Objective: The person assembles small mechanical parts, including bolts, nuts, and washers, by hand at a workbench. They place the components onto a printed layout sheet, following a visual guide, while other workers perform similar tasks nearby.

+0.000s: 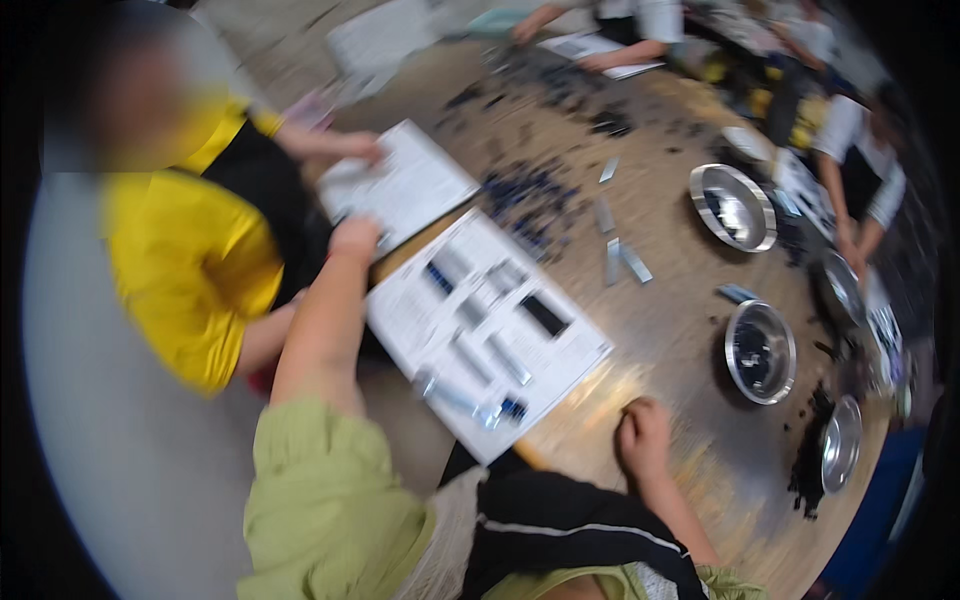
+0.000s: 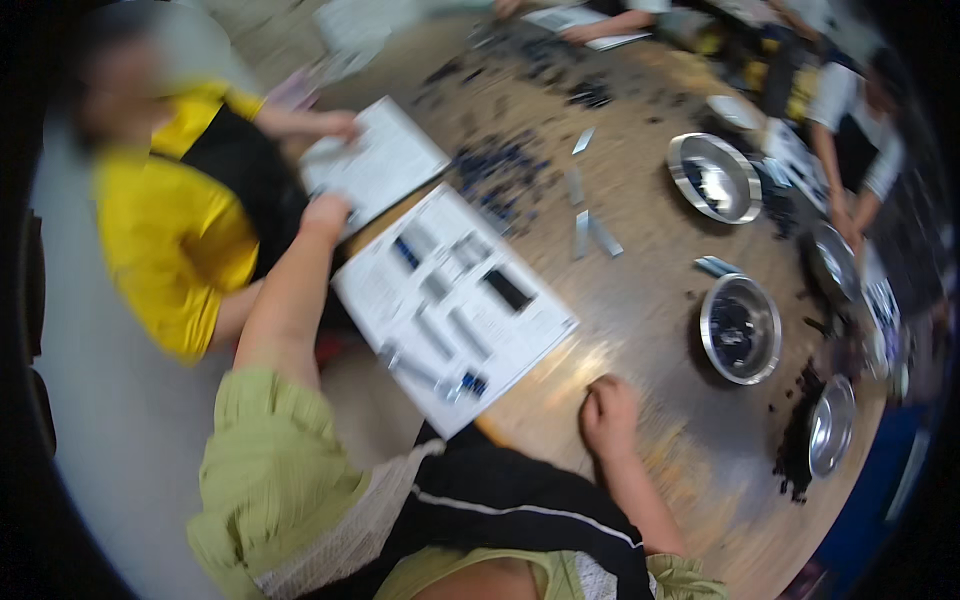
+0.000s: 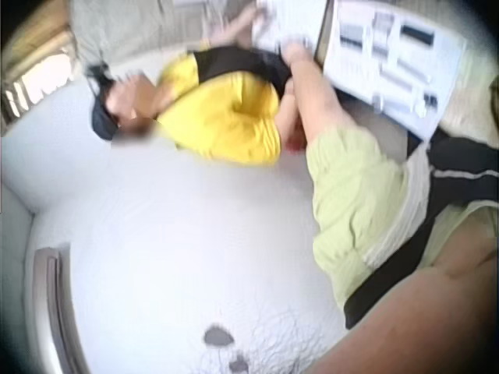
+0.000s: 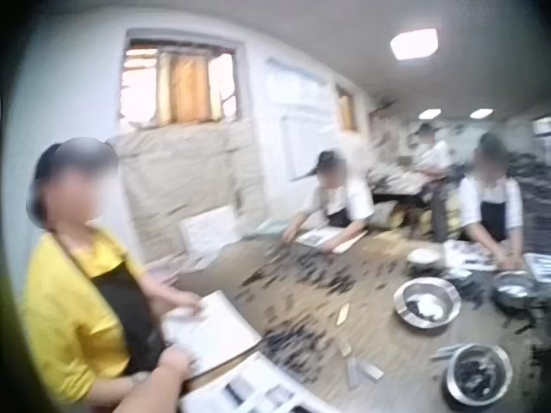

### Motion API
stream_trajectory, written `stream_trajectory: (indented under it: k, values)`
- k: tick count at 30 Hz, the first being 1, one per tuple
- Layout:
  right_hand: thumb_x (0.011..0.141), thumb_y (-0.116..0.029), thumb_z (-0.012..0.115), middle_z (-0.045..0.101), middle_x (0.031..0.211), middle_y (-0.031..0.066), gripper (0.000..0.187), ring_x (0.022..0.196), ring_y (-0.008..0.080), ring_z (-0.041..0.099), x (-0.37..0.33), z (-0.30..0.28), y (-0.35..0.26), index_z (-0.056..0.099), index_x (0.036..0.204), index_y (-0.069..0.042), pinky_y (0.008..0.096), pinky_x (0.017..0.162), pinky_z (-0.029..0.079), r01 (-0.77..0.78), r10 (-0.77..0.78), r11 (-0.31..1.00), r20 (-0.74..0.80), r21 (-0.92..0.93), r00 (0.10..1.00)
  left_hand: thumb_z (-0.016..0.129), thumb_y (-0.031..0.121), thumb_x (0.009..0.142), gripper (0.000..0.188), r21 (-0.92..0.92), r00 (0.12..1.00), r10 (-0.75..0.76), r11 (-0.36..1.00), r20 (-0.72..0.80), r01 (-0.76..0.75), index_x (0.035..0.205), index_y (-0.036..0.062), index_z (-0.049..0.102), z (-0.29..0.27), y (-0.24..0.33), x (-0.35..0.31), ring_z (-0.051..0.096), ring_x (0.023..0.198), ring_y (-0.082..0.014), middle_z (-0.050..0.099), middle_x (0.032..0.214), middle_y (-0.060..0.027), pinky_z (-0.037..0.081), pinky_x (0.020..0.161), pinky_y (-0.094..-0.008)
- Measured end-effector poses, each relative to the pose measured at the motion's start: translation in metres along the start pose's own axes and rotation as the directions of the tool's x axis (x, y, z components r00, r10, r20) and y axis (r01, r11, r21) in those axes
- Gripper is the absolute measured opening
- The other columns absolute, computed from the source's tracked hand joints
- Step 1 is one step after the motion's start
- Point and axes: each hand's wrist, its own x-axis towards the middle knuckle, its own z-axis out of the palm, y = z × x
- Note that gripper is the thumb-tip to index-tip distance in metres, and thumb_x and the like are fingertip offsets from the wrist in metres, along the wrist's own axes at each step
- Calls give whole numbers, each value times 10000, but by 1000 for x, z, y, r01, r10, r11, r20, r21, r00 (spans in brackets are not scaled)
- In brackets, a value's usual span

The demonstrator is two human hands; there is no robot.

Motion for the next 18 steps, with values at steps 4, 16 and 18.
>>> stream_trajectory:
  k: [4,16,18]
  values:
    - [756,-25,646,634,978,164,132,912,358,608,3,3,8,640,887,-38,414,804,502,-2,1,1000,-24,-23,1000,529,115,875,216,79,998,-67,995,19,65,930,106,738,52,-25,29,673,976,-308,691,1036,-151,546,849,-406]
    - [785,-3,569,613,899,194,97,865,382,593,-1,4,16,609,873,-11,425,768,488,-130,129,991,-36,-13,991,540,7,825,366,-462,919,-174,887,-355,-11,1180,31,623,20,33,-26,559,1139,-368,598,1215,-209,450,989,-415]
    - [798,-2,570,611,906,185,107,864,382,588,9,6,10,610,897,-10,422,773,480,-120,121,993,-83,22,989,548,49,835,294,-600,911,-284,798,-299,51,1104,21,662,-9,46,-84,585,1109,-357,637,1150,-190,459,974,-402]
